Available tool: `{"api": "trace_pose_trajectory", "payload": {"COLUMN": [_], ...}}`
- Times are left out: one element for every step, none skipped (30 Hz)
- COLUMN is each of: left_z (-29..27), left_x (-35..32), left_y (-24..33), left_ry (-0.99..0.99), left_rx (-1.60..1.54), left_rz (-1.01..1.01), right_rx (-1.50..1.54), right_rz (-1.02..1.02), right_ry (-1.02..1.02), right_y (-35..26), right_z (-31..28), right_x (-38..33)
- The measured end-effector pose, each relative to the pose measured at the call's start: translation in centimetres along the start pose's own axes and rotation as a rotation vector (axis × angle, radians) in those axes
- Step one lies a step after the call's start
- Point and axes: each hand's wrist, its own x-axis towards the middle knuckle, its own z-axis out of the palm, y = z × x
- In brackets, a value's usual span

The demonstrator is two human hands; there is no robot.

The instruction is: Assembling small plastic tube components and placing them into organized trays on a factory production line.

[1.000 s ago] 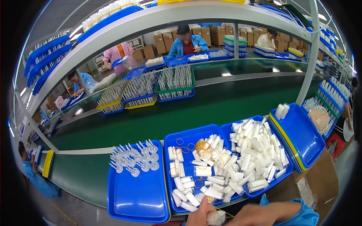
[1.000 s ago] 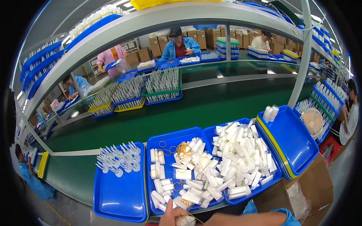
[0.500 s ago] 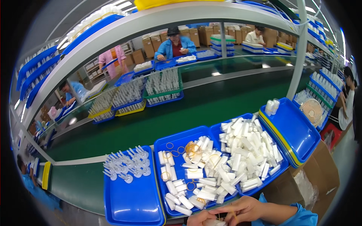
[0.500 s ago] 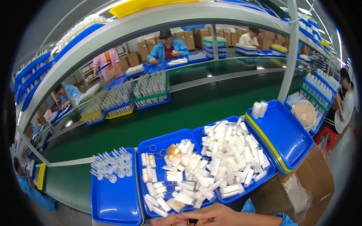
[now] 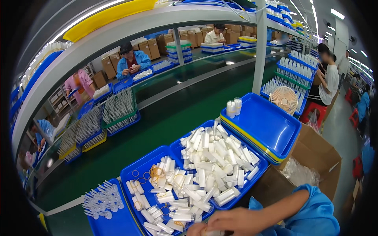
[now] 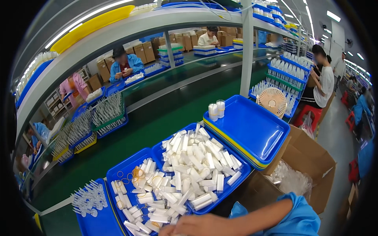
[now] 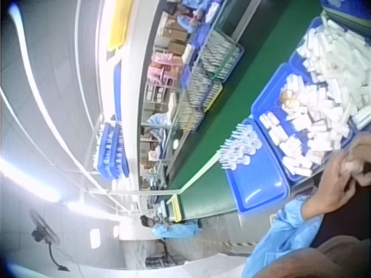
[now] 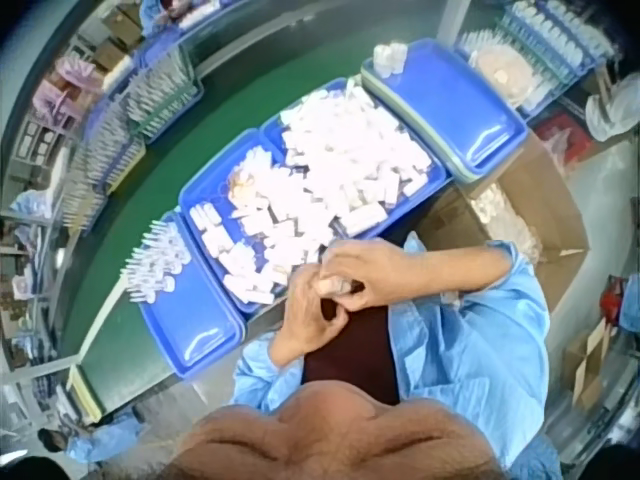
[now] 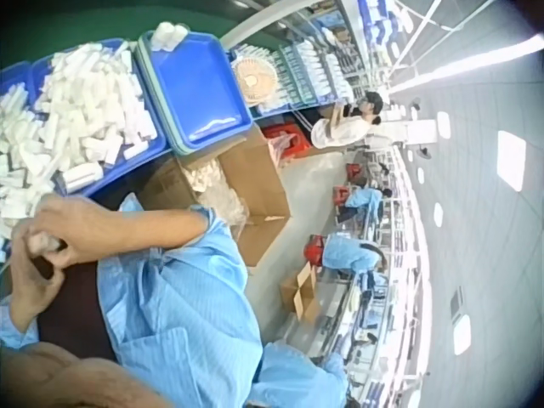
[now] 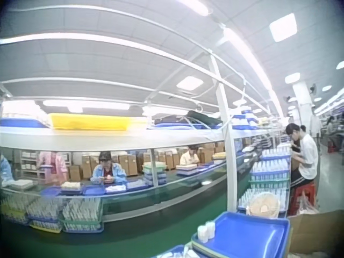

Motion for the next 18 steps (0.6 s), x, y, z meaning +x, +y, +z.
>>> {"api": "trace_pose_trajectory", "payload": {"left_z": [0.1,0.2,0.3,0.0,-0.6,-1.3,-1.9,-2.5,-3.3,-4.1,-4.9,-5.9,-6.9,-8.2,-9.5,-10.9,-12.2,-13.6], "left_x": [-0.2,-0.7,-1.3,-1.8,-2.3,-2.9,-3.2,-3.4,-3.7,-3.9,-4.2,-4.5,-5.2,-6.1,-6.7,-7.4,-8.0,-8.5], "left_y": [0.1,0.2,0.1,0.0,-0.2,-0.4,-0.8,-1.0,-1.1,-1.1,-1.2,-1.6,-2.3,-3.0,-3.8,-4.4,-4.9,-5.3], "left_ry": [0.099,0.202,0.311,0.376,0.439,0.501,0.521,0.539,0.558,0.554,0.551,0.550,0.530,0.510,0.489,0.433,0.376,0.319], "left_rx": [0.003,0.003,0.005,0.051,0.095,0.147,0.128,0.107,0.094,0.158,0.224,0.296,0.370,0.447,0.521,0.584,0.652,0.722], "left_rz": [0.029,0.058,0.080,0.091,0.108,0.121,0.073,0.033,-0.014,-0.077,-0.143,-0.214,-0.225,-0.241,-0.252,-0.305,-0.367,-0.437], "right_rx": [-0.019,-0.186,-0.167,-0.157,-0.371,-0.553,-0.650,-0.735,-0.794,-0.851,-0.833,-0.808,-0.778,-0.767,-0.759,-0.745,-0.828,-0.777], "right_rz": [0.047,0.075,0.157,0.218,0.276,0.270,0.284,0.424,0.442,0.462,0.529,0.593,0.655,0.684,0.714,0.733,0.692,0.726], "right_ry": [0.006,-0.006,0.114,0.216,0.405,0.561,0.671,0.697,0.728,0.755,0.753,0.749,0.739,0.726,0.716,0.697,0.654,0.635], "right_y": [0.4,0.9,0.8,1.6,3.3,5.1,7.6,8.9,11.7,14.7,16.9,18.7,20.2,21.6,22.9,24.1,25.5,26.3], "right_z": [-1.6,-4.1,-6.8,-9.3,-11.9,-14.3,-17.2,-20.2,-22.8,-24.7,-25.8,-26.4,-26.8,-27.0,-27.3,-27.3,-27.3,-27.1], "right_x": [0.5,1.0,2.1,2.9,3.7,4.9,5.2,5.2,4.8,4.1,3.8,3.9,4.0,4.1,3.9,4.2,4.2,4.3]}}
